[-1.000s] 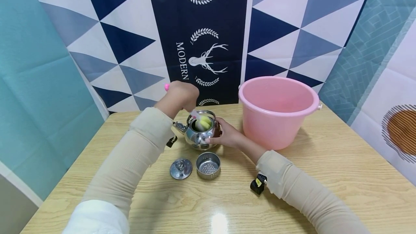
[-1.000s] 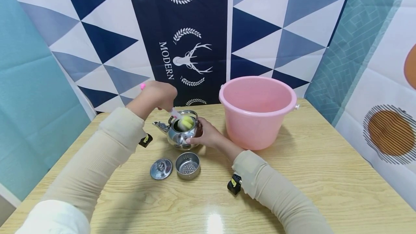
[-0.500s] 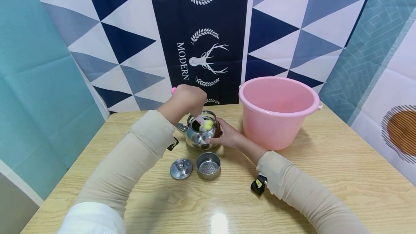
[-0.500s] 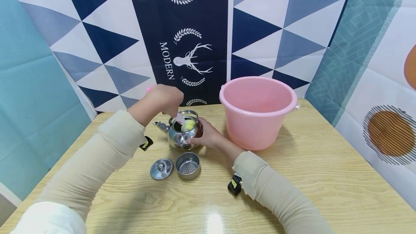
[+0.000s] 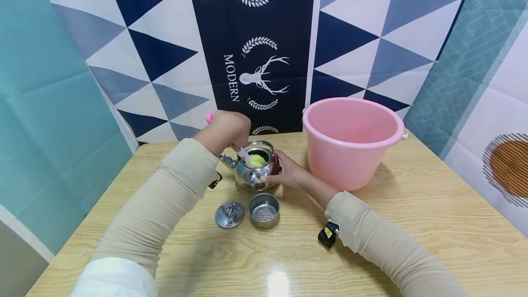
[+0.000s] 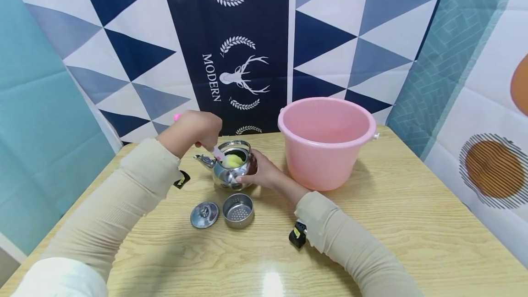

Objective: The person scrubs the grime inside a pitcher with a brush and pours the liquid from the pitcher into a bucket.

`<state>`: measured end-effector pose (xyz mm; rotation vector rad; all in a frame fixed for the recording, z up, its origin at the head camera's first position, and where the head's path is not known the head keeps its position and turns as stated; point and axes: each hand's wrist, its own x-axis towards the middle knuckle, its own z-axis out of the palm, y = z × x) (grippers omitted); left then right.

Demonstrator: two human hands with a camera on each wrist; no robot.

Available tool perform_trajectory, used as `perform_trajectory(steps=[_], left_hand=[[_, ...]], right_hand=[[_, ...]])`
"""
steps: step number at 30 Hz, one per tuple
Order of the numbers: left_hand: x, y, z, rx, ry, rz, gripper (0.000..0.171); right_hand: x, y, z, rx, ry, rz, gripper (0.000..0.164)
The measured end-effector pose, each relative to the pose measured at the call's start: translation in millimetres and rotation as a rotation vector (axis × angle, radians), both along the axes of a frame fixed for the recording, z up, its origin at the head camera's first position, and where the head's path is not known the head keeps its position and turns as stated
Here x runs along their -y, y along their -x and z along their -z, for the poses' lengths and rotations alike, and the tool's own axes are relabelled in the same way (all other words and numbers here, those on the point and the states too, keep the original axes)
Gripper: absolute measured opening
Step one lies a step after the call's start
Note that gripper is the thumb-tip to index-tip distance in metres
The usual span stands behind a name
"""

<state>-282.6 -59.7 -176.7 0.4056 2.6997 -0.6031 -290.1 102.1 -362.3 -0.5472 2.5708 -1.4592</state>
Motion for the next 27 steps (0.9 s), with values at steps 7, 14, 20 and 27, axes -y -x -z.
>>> perform_trajectory(steps=[7, 14, 20, 27], left_hand=[[4.4, 7.4, -0.8, 0.01, 0.06, -0.007, 0.03], [5.4, 10.1, 1.4, -0.087, 0.012, 0.01, 0.014], [6.5, 12.4, 4.1, -0.161, 0.014, 0.074, 0.007], [5.9, 16.9, 5.5, -0.195, -0.022, 0.126, 0.003]], right_hand=[[0.1, 1.3, 3.0, -0.006, 0.036, -0.01, 0.094], [-1.5, -0.3, 0.7, 0.012, 0.014, 0.013, 0.097], [-2.2, -1.2, -0.3, 0.005, -0.008, 0.004, 0.098], [-2.4, -2.6, -1.5, 0.005, 0.004, -0.014, 0.095]])
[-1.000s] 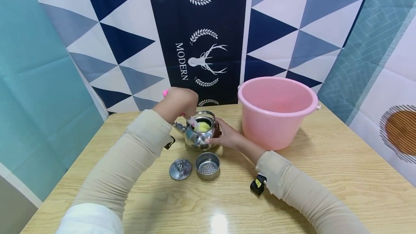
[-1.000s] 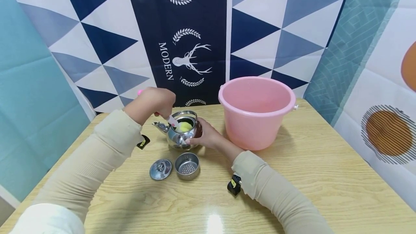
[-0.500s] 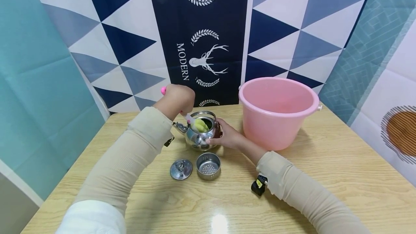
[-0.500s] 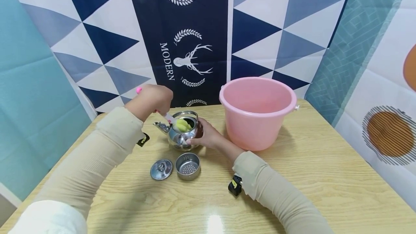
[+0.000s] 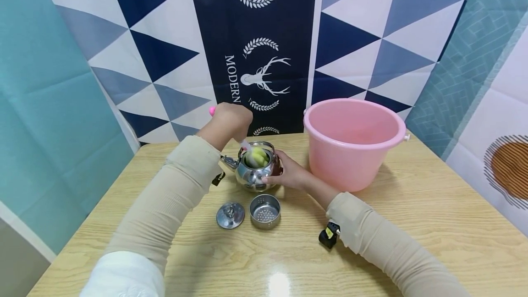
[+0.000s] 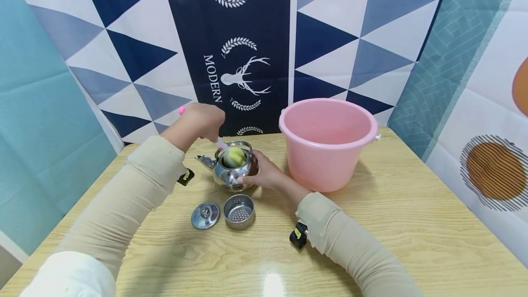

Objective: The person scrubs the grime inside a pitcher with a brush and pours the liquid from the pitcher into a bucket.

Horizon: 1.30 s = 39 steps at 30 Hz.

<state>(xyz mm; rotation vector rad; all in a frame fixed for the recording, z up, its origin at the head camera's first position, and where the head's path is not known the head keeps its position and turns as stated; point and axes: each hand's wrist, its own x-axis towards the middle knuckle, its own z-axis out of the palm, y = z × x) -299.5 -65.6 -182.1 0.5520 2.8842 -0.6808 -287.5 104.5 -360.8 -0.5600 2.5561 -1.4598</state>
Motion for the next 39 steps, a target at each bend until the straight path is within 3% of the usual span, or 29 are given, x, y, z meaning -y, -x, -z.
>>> perform_trajectory(steps=[9, 21, 26, 32, 39], left_hand=[[-1.7, 4.7, 0.8, 0.072, -0.071, 0.017, 0.01], [0.0, 7.5, -1.5, 0.291, -0.109, -0.046, 0.025], [0.8, 9.7, -0.9, 0.341, -0.096, -0.088, 0.022], [1.6, 5.5, -7.0, 0.339, -0.019, -0.132, 0.022], [-0.9, 1.6, -10.5, 0.25, 0.088, -0.169, 0.022]], right_hand=[[-2.3, -0.3, -1.6, -0.012, -0.012, -0.009, 0.095], [-2.5, 1.5, -1.5, 0.002, -0.026, -0.004, 0.096], [-1.9, 2.3, -0.6, -0.007, -0.005, -0.024, 0.094], [-0.9, 2.8, -0.6, -0.018, -0.003, -0.028, 0.092], [-1.2, 3.1, -0.6, -0.009, -0.03, -0.006, 0.095]])
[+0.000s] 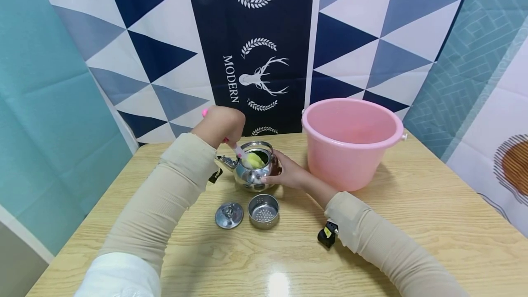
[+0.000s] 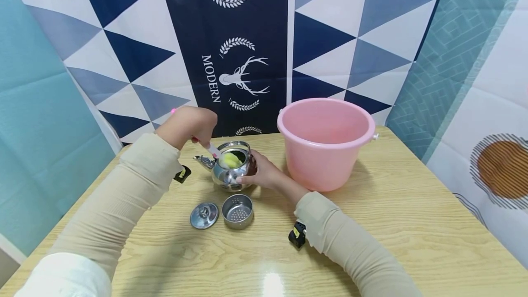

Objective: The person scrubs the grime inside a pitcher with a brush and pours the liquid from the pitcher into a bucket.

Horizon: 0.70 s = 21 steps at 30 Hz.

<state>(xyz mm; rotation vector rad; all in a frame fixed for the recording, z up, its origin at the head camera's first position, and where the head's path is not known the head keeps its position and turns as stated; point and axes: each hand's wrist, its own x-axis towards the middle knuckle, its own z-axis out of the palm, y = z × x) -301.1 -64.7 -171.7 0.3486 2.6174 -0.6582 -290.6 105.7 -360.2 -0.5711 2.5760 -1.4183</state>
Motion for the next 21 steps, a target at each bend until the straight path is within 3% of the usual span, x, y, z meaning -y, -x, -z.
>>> perform_trajectory(steps=[5, 11, 21], left_hand=[[3.0, -2.0, 4.0, -0.105, 0.001, 0.058, 0.013], [7.7, -1.3, 10.3, -0.181, -0.08, 0.158, 0.008], [7.8, -4.2, 14.4, -0.131, -0.165, 0.174, 0.024]], right_hand=[[0.2, -0.6, 0.0, -0.005, -0.001, 0.004, 0.095], [0.4, -2.0, 0.4, -0.007, 0.008, -0.002, 0.096], [1.2, -2.3, -1.8, 0.006, 0.001, 0.007, 0.096]])
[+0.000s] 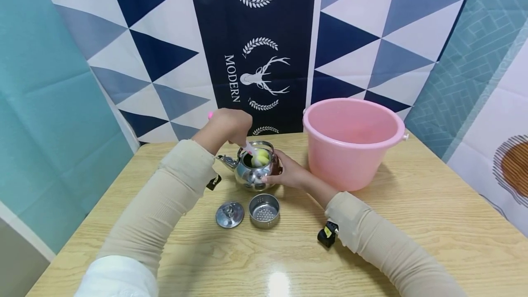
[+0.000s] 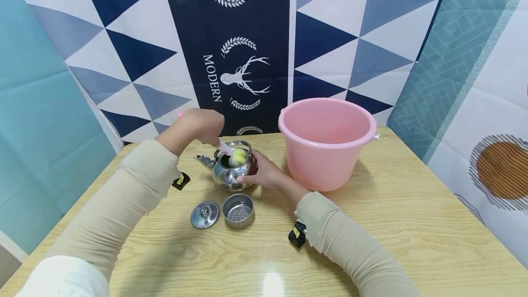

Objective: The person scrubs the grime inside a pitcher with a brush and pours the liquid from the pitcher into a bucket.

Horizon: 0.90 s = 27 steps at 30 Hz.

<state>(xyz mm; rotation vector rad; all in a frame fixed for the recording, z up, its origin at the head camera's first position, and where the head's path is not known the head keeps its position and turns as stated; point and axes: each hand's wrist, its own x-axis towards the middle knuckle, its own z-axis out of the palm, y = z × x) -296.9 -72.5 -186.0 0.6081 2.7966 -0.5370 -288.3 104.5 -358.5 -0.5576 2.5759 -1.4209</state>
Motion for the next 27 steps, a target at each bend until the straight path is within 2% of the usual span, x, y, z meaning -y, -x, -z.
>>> perform_trajectory(steps=[5, 9, 12, 18, 23, 27], left_hand=[[0.7, -3.2, -0.5, 0.072, -0.034, -0.013, 0.025], [0.9, -4.5, -2.3, 0.129, -0.033, -0.06, 0.023], [-1.1, -5.7, -3.7, 0.139, -0.01, -0.091, 0.022], [-8.0, -10.7, -5.2, 0.086, 0.071, -0.113, 0.021], [-8.9, -14.4, -5.4, 0.028, 0.122, -0.106, 0.02], [-8.0, -14.4, -1.8, -0.054, 0.126, -0.078, 0.012]], right_hand=[[0.7, 0.3, -0.2, 0.009, -0.009, 0.01, 0.096], [1.0, 0.1, -0.2, 0.008, -0.007, 0.008, 0.096], [1.5, 0.9, 0.3, 0.02, -0.002, 0.023, 0.097], [1.0, 1.8, 1.6, 0.015, 0.013, 0.029, 0.096], [1.6, 0.7, 1.9, 0.002, 0.029, 0.016, 0.094], [2.4, -0.4, 1.1, 0.004, 0.023, 0.024, 0.095]])
